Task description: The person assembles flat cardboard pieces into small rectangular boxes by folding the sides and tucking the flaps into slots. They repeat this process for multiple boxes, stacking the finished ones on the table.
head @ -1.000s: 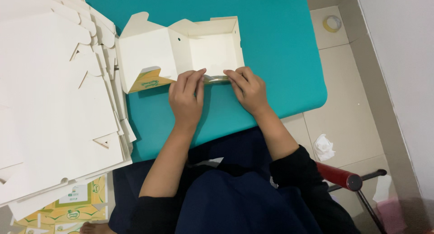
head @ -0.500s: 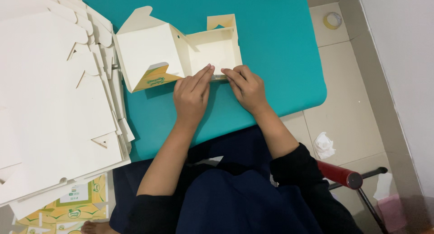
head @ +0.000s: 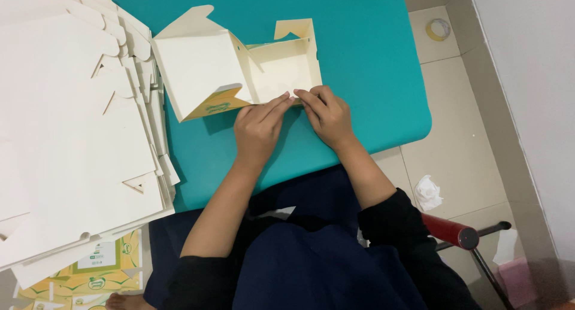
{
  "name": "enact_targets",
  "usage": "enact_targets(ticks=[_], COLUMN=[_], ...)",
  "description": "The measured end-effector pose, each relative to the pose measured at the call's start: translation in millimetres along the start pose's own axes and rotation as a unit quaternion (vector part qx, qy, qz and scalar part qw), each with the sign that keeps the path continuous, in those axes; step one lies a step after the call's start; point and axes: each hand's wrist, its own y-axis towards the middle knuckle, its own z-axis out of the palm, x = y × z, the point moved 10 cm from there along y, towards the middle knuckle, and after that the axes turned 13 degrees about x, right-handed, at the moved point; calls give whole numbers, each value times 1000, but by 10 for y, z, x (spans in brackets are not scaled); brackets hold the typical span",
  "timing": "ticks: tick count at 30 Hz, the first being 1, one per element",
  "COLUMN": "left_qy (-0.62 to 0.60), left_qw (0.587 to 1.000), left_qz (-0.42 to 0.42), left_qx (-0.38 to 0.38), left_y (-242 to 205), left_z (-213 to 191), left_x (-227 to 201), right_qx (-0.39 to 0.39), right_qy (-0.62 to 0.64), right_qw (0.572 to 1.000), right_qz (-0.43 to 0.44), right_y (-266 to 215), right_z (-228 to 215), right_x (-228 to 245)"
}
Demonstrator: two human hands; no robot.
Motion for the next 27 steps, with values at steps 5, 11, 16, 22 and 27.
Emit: enact_targets(ticks=[5, 11, 16, 22, 27], left_qy=[36, 94, 62, 12, -100], left_qw=[999, 995, 998, 999, 987], left_qz=[4, 23, 3, -44, -129], left_qx=[-2, 25, 32, 19, -13], left_y=[-47, -11, -49, -153, -125], left_z=[140, 148, 225, 163, -200], left_x=[38, -51, 62, 374, 533], right_qx=[2, 3, 0, -144, -152], right_qy=[13, 20, 41, 204, 364], right_qw=[1000, 1000, 999, 957, 878], right_qz=[0, 11, 15, 147, 270], right_y=[-21, -51, -97, -474, -620], right_z=[9, 31, 3, -57, 16], right_x=[-16, -60, -87, -807, -1079])
